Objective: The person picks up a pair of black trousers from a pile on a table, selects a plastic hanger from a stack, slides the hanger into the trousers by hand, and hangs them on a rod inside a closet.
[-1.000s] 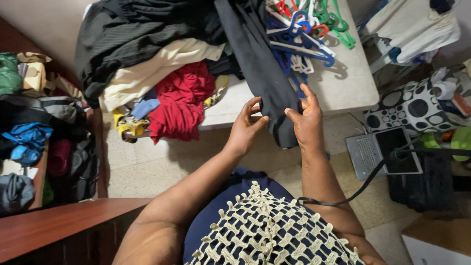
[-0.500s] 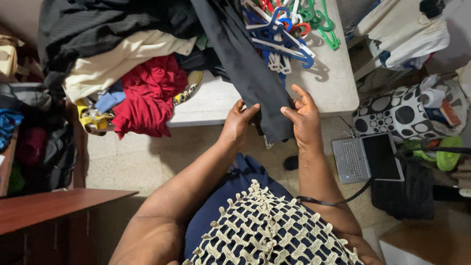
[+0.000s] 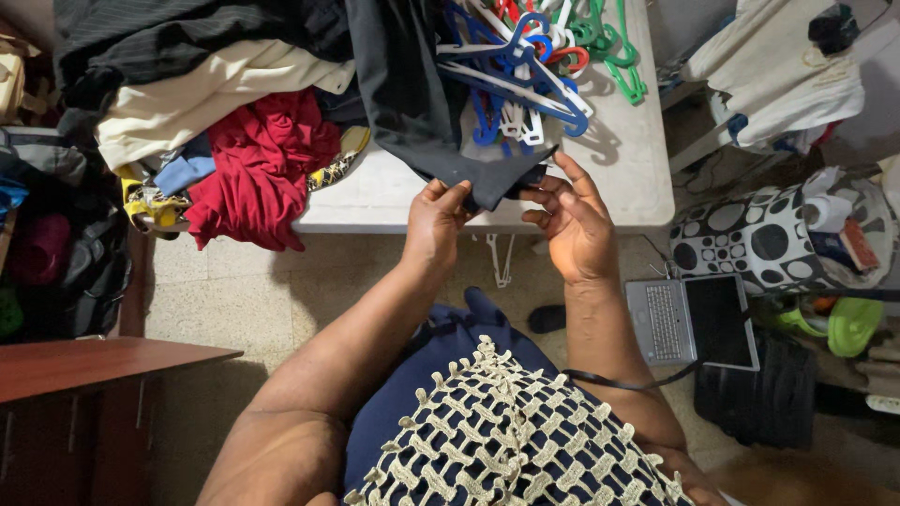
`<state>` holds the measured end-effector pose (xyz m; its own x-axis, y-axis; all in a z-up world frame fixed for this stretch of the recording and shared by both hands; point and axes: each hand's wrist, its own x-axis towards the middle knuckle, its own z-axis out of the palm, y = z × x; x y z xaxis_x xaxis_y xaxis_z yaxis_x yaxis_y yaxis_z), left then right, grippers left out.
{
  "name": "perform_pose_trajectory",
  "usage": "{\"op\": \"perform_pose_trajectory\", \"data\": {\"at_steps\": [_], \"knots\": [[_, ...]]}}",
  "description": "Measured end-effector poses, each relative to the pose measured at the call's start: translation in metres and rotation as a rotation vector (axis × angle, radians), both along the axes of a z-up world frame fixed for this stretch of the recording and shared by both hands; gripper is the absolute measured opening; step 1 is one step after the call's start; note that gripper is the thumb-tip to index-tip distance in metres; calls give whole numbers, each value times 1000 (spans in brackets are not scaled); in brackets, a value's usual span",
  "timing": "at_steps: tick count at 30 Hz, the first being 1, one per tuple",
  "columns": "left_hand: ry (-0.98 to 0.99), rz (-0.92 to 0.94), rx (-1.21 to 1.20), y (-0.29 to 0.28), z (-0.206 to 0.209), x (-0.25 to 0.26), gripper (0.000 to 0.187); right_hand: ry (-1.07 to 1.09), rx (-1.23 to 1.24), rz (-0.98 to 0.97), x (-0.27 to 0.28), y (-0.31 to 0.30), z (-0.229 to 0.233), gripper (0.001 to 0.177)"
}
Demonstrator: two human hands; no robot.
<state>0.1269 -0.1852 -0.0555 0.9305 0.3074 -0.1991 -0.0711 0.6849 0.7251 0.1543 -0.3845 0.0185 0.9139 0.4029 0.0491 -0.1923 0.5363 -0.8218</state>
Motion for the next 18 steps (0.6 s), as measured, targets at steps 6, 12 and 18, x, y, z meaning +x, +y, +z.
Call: {"op": "perform_pose_trajectory", "data": {"at_steps": [6, 12, 18], "knots": [[104, -18, -72, 11, 25, -8, 8, -185, -294, -196, 4, 14, -15, 67], [69, -113, -46, 24, 26, -7, 20, -468, -508, -258, 13, 31, -25, 79], [27, -175, -65, 46, 30, 3, 20, -272, -286, -150, 30, 43, -43, 45]]}}
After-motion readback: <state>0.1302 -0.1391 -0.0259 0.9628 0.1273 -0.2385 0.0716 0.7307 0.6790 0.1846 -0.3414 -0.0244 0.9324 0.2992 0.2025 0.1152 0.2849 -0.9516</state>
